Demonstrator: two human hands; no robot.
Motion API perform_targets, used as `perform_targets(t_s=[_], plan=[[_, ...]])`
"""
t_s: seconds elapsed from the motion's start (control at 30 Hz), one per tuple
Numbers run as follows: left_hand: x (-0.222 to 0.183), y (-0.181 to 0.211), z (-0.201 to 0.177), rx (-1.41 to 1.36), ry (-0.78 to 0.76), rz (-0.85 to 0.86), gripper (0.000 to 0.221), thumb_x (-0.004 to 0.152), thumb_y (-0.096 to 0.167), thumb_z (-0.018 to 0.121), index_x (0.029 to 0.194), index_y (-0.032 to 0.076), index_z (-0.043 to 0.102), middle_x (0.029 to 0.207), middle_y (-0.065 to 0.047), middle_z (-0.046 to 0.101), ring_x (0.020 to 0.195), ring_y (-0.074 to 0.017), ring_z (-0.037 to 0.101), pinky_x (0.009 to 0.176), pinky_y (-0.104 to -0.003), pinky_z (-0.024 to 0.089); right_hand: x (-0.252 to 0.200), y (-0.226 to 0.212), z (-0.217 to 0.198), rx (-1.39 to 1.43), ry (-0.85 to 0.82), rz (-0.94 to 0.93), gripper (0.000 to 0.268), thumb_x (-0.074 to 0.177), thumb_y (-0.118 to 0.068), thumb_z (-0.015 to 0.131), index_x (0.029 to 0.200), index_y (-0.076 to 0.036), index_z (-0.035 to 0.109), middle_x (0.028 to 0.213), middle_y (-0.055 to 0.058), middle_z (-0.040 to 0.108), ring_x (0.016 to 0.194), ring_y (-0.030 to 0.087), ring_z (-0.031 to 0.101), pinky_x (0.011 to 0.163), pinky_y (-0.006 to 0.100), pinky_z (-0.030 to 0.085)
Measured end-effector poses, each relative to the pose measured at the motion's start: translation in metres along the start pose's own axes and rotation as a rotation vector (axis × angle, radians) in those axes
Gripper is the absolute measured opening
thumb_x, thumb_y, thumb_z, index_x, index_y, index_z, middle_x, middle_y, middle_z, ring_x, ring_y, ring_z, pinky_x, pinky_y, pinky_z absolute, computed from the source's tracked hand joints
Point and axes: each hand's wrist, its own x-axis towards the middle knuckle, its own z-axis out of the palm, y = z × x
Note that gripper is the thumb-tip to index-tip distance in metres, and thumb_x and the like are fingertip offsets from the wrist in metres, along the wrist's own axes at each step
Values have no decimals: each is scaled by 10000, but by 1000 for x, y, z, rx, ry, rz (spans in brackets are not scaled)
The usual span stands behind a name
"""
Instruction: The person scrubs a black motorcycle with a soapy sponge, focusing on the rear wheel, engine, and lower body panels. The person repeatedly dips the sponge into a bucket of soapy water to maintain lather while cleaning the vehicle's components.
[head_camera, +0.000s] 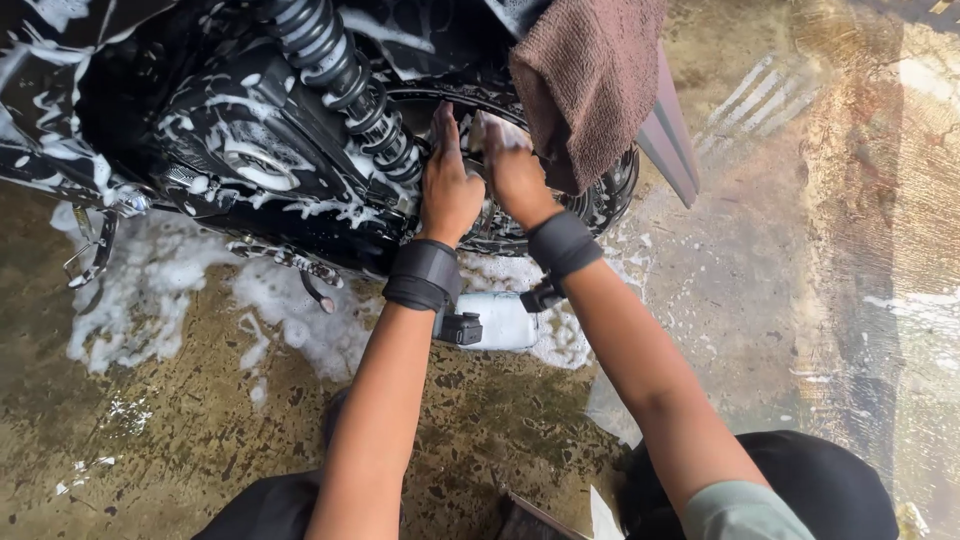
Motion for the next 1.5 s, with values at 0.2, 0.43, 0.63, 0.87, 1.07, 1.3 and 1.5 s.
perform_targets(t_s=[0.2, 0.43, 0.63, 0.87, 1.07, 1.3, 1.5], plan=[[-1, -5, 0, 17, -33, 36, 864, 777, -96, 506, 1600, -13, 257, 1663, -252, 312, 1563, -382, 288, 1286, -390, 253, 33, 92, 78, -303, 675, -257, 305, 913, -292, 610, 1050, -21, 593, 961, 275, 677, 889, 476, 653, 851, 569, 524], [4, 0, -2, 232, -122, 167, 883, 763, -86, 550, 1599, 107, 341, 1597, -219, 421, 1530, -367, 376, 1309, -467, 223, -17, 62, 40, 96, 410, -137, 222, 1012, -221, 614, 1103, -22, 649, 1046, 288, 675, 1000, 484, 634, 917, 553, 487], [0, 14, -6, 56, -262, 250, 876, 723, -126, 483, 1543, 183, 473, 1568, -195, 487, 1487, -371, 425, 1279, -472, 277, -47, 42, 45, 385, 323, -21, 359, 1000, -147, 570, 1286, 65, 525, 1053, 335, 636, 938, 545, 605, 775, 600, 469], [-8, 17, -4, 24, -170, 11, 697, 767, -119, 507, 1411, 138, 583, 1421, -145, 605, 1432, -366, 503, 1225, -427, 407, -57, 63, 56, 161, 373, -83, 333, 1038, -160, 563, 1284, 46, 472, 965, 324, 656, 880, 509, 641, 754, 575, 516], [-1, 18, 4, 6, 163, 0, 840, 753, -136, 610, 1520, -55, 279, 1538, -284, 294, 1444, -447, 412, 1226, -438, 382, -91, 18, 8, 145, 271, -147, 353, 1016, -184, 584, 1217, 76, 456, 983, 331, 619, 782, 479, 642, 682, 540, 545], [9, 53, -16, -162, 59, -296, 909, 964, 130, 702, 1591, -65, 73, 1623, -293, 208, 1359, -390, 531, 1092, -387, 465, -51, 6, 3, 9, 316, -188, 325, 1035, -185, 600, 1238, 49, 503, 1083, 254, 604, 987, 460, 659, 762, 521, 568], [9, 19, -1, -141, 110, -96, 879, 759, -139, 504, 1566, -99, 157, 1650, -312, 175, 1436, -438, 416, 1135, -398, 468, -9, 0, 0, 59, 190, -45, 351, 1023, -148, 561, 1350, -21, 541, 875, 269, 696, 751, 462, 675, 672, 542, 559]])
